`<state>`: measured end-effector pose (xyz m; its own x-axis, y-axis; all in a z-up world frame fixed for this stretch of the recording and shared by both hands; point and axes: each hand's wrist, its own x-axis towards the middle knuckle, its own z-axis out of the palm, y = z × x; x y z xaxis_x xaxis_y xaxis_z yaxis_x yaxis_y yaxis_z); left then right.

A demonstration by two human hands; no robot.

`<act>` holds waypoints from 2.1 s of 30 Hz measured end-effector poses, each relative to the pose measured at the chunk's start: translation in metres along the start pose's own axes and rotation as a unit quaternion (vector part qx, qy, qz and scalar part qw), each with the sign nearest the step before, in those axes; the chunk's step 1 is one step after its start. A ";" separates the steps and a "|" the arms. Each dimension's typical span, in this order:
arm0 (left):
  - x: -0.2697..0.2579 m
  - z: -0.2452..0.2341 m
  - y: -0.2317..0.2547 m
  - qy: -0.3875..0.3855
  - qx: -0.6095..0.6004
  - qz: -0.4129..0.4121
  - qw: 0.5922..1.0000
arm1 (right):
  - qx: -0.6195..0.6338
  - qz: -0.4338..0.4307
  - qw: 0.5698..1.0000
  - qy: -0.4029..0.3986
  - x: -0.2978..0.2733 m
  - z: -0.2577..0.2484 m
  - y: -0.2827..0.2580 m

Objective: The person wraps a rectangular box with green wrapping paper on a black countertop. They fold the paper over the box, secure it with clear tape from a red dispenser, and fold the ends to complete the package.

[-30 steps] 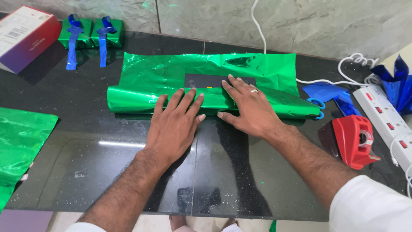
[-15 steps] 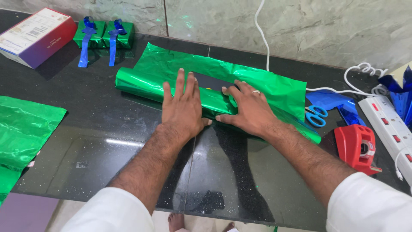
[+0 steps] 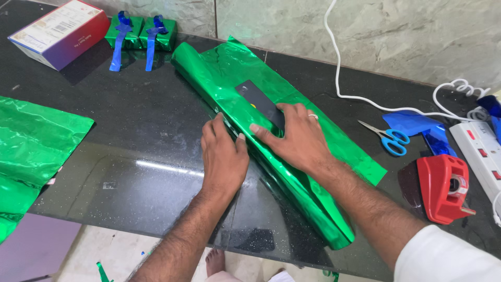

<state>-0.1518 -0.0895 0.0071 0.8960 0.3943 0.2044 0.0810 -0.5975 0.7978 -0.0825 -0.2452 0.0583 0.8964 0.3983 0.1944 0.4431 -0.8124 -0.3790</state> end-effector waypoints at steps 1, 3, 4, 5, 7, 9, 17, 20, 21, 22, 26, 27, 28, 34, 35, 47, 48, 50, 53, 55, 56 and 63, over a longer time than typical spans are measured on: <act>0.000 0.001 -0.001 0.000 0.002 0.012 1.000 | 0.035 0.025 0.999 0.001 0.001 0.003 0.003; 0.000 0.000 0.000 0.000 0.005 0.035 0.999 | 0.105 0.076 0.992 0.003 0.007 0.009 0.015; 0.000 0.000 0.002 -0.002 0.009 0.025 1.000 | 0.107 0.102 0.989 0.006 0.010 0.011 0.023; 0.001 -0.001 0.005 -0.004 0.012 0.014 1.000 | 0.109 0.127 0.986 0.007 0.012 0.013 0.034; 0.002 -0.002 0.011 -0.037 0.049 -0.003 0.998 | 0.078 0.112 0.990 0.021 0.015 0.013 0.058; 0.005 -0.005 0.018 -0.100 0.116 -0.016 0.988 | 0.012 0.028 0.998 0.046 0.016 0.009 0.084; 0.014 -0.023 0.025 -0.170 0.159 -0.001 0.973 | -0.057 0.205 0.975 -0.059 0.014 -0.004 0.110; 0.016 -0.022 0.025 -0.185 0.171 -0.002 0.968 | 0.032 0.282 0.957 -0.062 0.013 -0.012 0.100; 0.017 -0.023 0.025 -0.188 0.175 -0.003 0.966 | 0.084 0.311 0.945 -0.058 0.013 -0.015 0.096; 0.018 -0.023 0.025 -0.186 0.179 0.005 0.966 | 0.092 0.293 0.951 -0.044 0.014 -0.018 0.090; 0.018 -0.025 0.023 -0.175 0.194 0.050 0.964 | 0.068 0.205 0.976 -0.010 0.018 -0.032 0.067; 0.019 -0.025 0.023 -0.171 0.198 0.067 0.963 | 0.048 0.178 0.983 -0.004 0.019 -0.035 0.061; 0.019 -0.025 0.022 -0.168 0.204 0.083 0.961 | 0.020 0.156 0.987 0.017 0.019 -0.038 0.054; 0.023 -0.027 0.014 -0.138 0.243 0.176 0.944 | -0.059 -0.007 0.995 0.082 0.001 -0.038 0.011; 0.023 -0.027 0.012 -0.134 0.246 0.184 0.942 | -0.068 -0.036 0.993 0.089 -0.005 -0.037 0.007; 0.026 -0.035 0.017 -0.107 0.257 0.231 0.933 | -0.123 -0.125 0.979 0.107 -0.047 -0.026 -0.008; 0.027 -0.036 0.018 -0.112 0.271 0.238 0.926 | -0.126 -0.128 0.978 0.109 -0.048 -0.025 -0.007; 0.027 -0.039 0.019 -0.120 0.279 0.247 0.920 | -0.144 -0.139 0.974 0.106 -0.050 -0.022 -0.008; 0.029 -0.039 0.017 -0.132 0.305 0.260 0.907 | -0.164 -0.143 0.971 0.100 -0.054 -0.019 -0.009; 0.030 -0.038 0.014 -0.128 0.310 0.272 0.902 | -0.173 -0.148 0.969 0.099 -0.057 -0.019 -0.011; 0.030 -0.037 0.012 -0.120 0.303 0.280 0.903 | -0.177 -0.153 0.967 0.101 -0.059 -0.019 -0.012; 0.032 -0.032 0.004 -0.113 0.290 0.287 0.906 | -0.179 -0.082 0.973 0.120 -0.077 -0.030 -0.019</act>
<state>-0.1365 -0.0563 0.0350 0.9247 -0.2114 0.3165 -0.2692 -0.9512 0.1511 -0.1600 -0.2731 0.0782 0.7676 0.4593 0.4471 0.5106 -0.8598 0.0066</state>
